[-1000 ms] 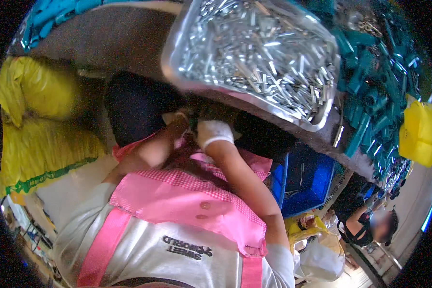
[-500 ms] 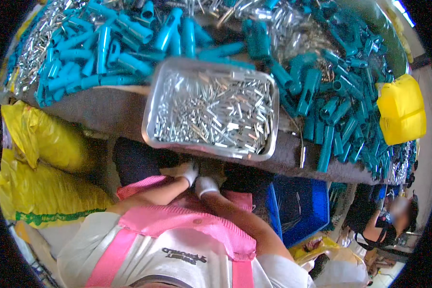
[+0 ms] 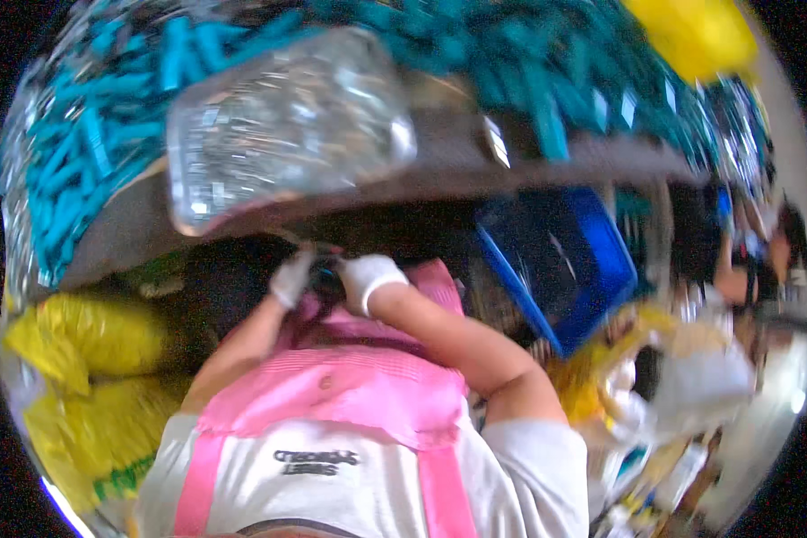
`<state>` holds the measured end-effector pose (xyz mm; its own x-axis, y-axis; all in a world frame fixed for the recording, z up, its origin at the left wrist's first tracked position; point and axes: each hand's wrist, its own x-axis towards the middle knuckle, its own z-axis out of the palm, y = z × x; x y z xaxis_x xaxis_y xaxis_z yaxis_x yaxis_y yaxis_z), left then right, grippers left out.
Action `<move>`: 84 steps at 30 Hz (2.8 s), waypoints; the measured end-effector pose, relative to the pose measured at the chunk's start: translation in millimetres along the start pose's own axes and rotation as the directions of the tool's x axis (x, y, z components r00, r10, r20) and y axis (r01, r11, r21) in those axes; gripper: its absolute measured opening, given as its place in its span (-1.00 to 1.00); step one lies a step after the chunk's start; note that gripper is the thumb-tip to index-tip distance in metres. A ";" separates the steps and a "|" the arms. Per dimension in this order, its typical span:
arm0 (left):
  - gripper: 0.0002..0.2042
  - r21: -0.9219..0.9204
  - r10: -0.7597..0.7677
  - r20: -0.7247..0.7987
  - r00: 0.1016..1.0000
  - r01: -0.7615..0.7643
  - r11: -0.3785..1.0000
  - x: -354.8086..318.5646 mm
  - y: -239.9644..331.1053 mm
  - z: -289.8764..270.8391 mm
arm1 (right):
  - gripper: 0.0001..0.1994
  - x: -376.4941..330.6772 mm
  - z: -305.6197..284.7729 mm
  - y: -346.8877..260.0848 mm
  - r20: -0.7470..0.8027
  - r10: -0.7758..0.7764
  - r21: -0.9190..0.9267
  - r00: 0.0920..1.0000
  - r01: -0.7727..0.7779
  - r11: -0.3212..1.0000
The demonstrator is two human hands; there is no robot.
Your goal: Manually assemble plastic tubes with metal connectors and springs to form industrial handles.
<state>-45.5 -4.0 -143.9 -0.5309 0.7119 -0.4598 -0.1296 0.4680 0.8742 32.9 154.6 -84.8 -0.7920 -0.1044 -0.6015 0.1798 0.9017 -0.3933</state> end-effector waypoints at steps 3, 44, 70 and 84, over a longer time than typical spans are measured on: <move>-0.42 0.331 0.305 0.139 0.942 -0.334 0.882 -24.9 1.6 2.1 | -0.48 -95.1 -29.5 48.8 -0.289 0.040 0.478 0.956 0.108 0.871; -0.71 0.383 0.373 0.858 0.354 -0.924 -0.005 -25.4 97.1 187.8 | -0.79 -238.1 402.4 69.9 0.327 0.459 0.929 0.826 -0.191 -0.318; -0.71 0.941 0.913 -0.292 0.284 -0.087 0.328 -19.4 163.4 -187.7 | -0.72 122.3 -315.9 -80.0 -0.637 -0.443 -0.401 0.630 0.220 0.889; -0.89 0.857 0.870 -0.443 0.214 -0.183 0.481 4.1 163.5 -205.0 | -0.57 209.8 -353.5 -78.2 -0.300 -0.252 -0.655 0.920 -0.007 0.755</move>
<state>-240.6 -31.9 29.1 -0.5977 0.3277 0.7317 0.7525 0.5442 0.3709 -353.6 210.5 65.6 -0.9491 -0.1970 -0.2457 -0.2408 0.9568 0.1632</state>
